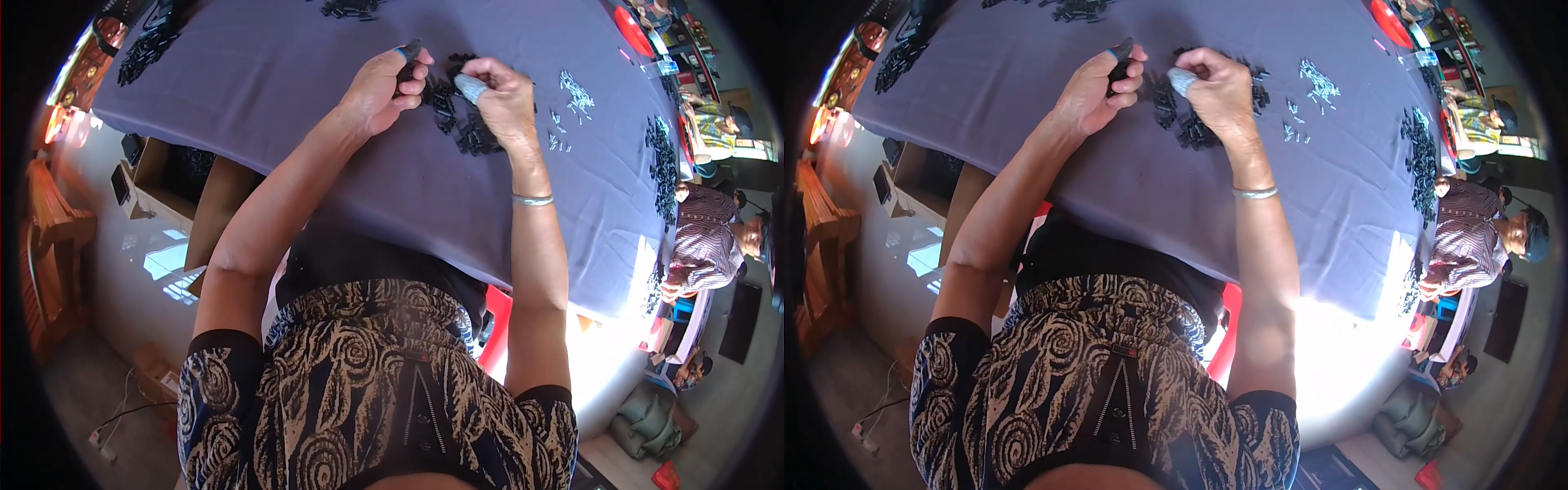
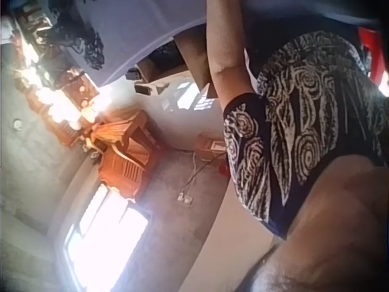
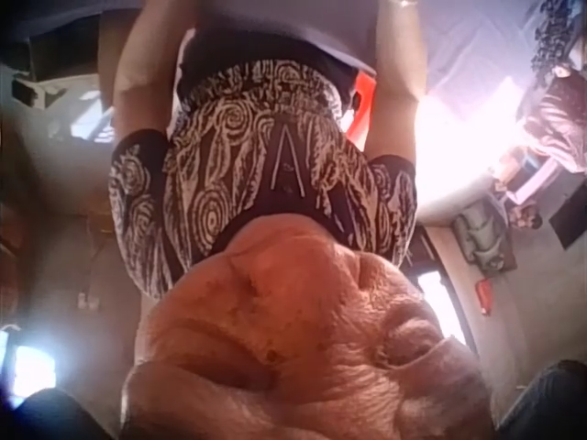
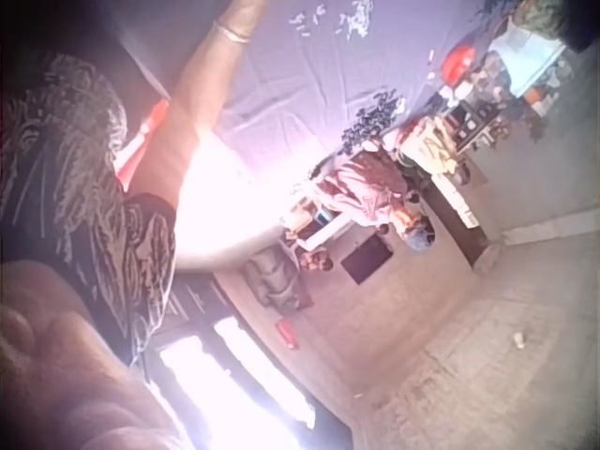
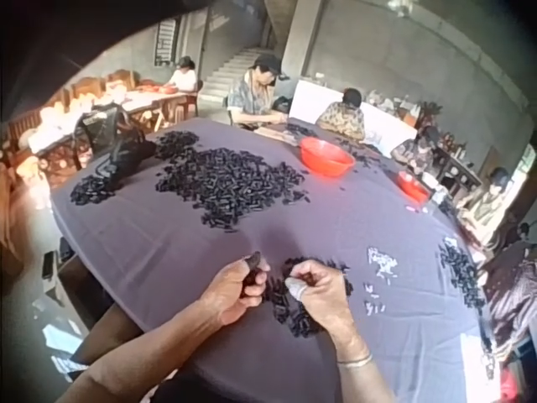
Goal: Sorting small black plastic components on a table.
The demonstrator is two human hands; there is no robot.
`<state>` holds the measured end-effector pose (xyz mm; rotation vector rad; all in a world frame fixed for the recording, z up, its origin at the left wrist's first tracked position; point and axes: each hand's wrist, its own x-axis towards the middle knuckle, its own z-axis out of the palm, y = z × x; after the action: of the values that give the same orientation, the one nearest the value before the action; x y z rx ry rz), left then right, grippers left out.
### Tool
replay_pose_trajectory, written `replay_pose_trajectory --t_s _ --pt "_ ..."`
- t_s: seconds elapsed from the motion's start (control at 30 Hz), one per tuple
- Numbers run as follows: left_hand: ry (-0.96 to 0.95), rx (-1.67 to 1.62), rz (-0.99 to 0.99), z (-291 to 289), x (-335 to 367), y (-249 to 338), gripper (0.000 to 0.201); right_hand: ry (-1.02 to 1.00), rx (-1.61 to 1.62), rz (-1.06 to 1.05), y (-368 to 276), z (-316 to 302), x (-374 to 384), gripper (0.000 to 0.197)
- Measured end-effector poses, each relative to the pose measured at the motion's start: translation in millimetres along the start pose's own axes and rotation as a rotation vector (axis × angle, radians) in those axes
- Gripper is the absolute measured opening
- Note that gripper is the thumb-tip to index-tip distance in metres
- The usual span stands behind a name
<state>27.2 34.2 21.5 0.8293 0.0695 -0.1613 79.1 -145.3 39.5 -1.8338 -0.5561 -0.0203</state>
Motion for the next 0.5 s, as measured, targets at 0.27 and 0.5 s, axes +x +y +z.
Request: replay_pose_trajectory --t_s 0.27,0.5 --pt "0.100 -0.073 0.013 8.2 -3.7 -3.0 0.025 0.100 -0.201 -0.153 -27.7 51.6 5.2 0.012" --pt "0.131 -0.041 0.067 4.5 -0.8 -3.7 0.021 -0.003 -0.028 -0.093 -16.5 44.3 6.5 0.012"
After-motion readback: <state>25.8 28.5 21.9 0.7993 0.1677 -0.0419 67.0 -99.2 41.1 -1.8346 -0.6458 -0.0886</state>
